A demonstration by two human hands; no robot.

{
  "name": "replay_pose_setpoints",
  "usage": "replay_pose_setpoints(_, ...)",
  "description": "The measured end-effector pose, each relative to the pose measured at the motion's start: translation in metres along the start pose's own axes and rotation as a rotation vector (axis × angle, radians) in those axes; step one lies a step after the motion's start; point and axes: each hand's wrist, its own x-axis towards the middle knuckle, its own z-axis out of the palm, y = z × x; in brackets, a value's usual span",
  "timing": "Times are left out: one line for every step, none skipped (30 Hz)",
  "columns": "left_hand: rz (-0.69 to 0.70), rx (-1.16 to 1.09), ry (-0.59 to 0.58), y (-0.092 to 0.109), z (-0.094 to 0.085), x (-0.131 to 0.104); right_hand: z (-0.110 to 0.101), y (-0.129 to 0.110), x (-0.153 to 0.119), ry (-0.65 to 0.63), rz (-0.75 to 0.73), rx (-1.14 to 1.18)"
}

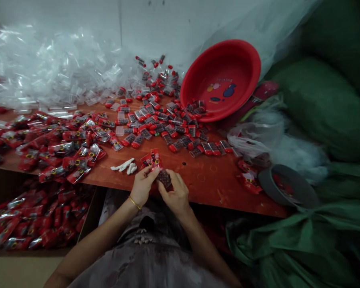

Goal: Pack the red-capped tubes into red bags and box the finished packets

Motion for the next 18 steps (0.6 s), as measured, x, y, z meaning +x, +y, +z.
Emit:
replay_pose_setpoints(-0.012, -0.033, 0.013, 0.0001, 0.0015, -0.0008, 0.0027, -0.0024, -0.0003, 0.009, 0.024, -0.009)
replay_pose_setpoints(-0.023, -0.063, 0.018, 0.0005, 0.0028, -0.0018, 0.0047, -0.0045, -0.0004, 0.018, 0.043, -0.014)
replay_pose_setpoints(-0.032, -0.087, 0.016, 0.001, 0.0038, -0.0028, 0.0061, -0.0062, -0.0004, 0.027, 0.057, -0.017)
replay_pose_setpoints(-0.037, -0.103, 0.01, 0.0014, 0.0046, -0.0038, 0.0069, -0.0075, -0.0001, 0.037, 0.067, -0.02)
replay_pose_setpoints(-0.031, -0.109, 0.0, 0.0014, 0.005, -0.0046, 0.0073, -0.0084, 0.0004, 0.044, 0.074, -0.024)
replay_pose_setpoints(-0.014, -0.106, -0.005, 0.0009, 0.0054, -0.0053, 0.0073, -0.009, 0.0011, 0.048, 0.078, -0.028)
replay_pose_setpoints(0.01, -0.099, -0.003, 0.0, 0.0056, -0.0057, 0.0071, -0.0093, 0.0018, 0.052, 0.081, -0.033)
replay_pose_setpoints(0.037, -0.093, 0.01, -0.0014, 0.006, -0.0061, 0.007, -0.0094, 0.0025, 0.055, 0.084, -0.037)
replay_pose_setpoints(0.061, -0.092, 0.029, -0.0029, 0.0065, -0.0064, 0.0069, -0.0094, 0.0031, 0.059, 0.083, -0.04)
replay_pose_setpoints(0.074, -0.096, 0.049, -0.0044, 0.0071, -0.0067, 0.007, -0.0094, 0.0035, 0.066, 0.084, -0.042)
replay_pose_setpoints(0.076, -0.104, 0.064, -0.0057, 0.0079, -0.007, 0.0072, -0.0094, 0.0037, 0.073, 0.085, -0.042)
replay_pose_setpoints(0.069, -0.114, 0.071, -0.0066, 0.0087, -0.0074, 0.0075, -0.0095, 0.0036, 0.077, 0.088, -0.042)
replay_pose_setpoints(0.06, -0.12, 0.066, -0.0071, 0.0094, -0.0078, 0.0079, -0.0097, 0.0033, 0.08, 0.093, -0.041)
replay_pose_setpoints(0.049, -0.119, 0.052, -0.0073, 0.01, -0.0081, 0.0084, -0.0101, 0.003, 0.082, 0.093, -0.038)
replay_pose_setpoints(0.038, -0.111, 0.034, -0.0073, 0.0104, -0.0083, 0.0091, -0.0107, 0.0028, 0.081, 0.09, -0.032)
replay_pose_setpoints(0.036, -0.1, 0.021, -0.0074, 0.0107, -0.0083, 0.01, -0.0113, 0.0029, 0.08, 0.085, -0.023)
replay_pose_setpoints(0.043, -0.087, 0.013, -0.0075, 0.0107, -0.0081, 0.0111, -0.0119, 0.0033, 0.08, 0.082, -0.011)
replay_pose_setpoints(0.055, -0.071, 0.012, -0.0076, 0.0105, -0.0077, 0.0123, -0.0124, 0.0041, 0.082, 0.085, 0.0)
